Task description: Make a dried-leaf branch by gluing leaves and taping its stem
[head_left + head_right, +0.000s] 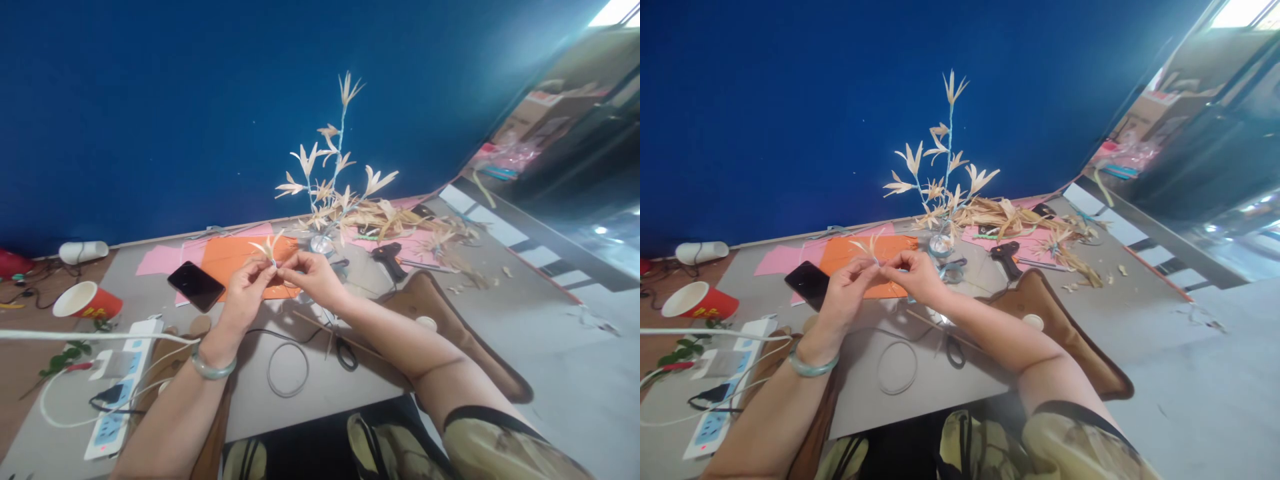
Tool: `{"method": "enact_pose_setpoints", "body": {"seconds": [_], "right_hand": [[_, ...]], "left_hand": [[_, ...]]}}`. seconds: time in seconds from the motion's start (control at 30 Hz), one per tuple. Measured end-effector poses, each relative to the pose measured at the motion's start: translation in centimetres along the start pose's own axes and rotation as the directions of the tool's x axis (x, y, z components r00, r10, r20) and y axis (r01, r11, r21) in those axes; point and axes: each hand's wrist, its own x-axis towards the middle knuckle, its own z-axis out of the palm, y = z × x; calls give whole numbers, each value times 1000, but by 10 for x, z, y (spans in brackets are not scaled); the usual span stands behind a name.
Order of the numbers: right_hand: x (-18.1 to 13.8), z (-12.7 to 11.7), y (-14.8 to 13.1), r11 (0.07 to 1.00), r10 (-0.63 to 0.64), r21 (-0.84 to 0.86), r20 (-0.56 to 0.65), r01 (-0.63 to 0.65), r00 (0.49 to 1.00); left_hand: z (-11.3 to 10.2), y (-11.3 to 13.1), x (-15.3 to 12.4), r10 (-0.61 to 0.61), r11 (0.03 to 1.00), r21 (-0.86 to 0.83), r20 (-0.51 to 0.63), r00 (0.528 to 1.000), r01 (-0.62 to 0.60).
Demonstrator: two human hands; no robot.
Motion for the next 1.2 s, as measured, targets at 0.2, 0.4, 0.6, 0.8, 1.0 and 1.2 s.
{"method": "enact_pose_setpoints", "body": {"seconds": [0.2,0.4,0.6,0.8,1.0,1.2], "right_hand": [[3,-10,-8,998,-12,-56,145,20,989],[3,-14,-10,998,55,-29,230,-50,972],[2,-15,-8,998,63,-2,256,-65,965],[1,-13,-12,999,33,-35,223,-25,974],[1,-12,-9,998,2,-64,225,13,974],[-1,-13,-15,993,-4,-117,239,32,971]], "left_hand": [[-6,11,1,40,982,177,112,993,-59],[-9,17,2,-33,993,118,113,993,20],[-9,15,3,-60,996,74,101,993,53],[-9,10,4,-109,993,-24,110,988,113],[-8,10,2,-115,993,-23,133,984,119],[-6,8,1,-136,988,-58,104,985,142]]}}
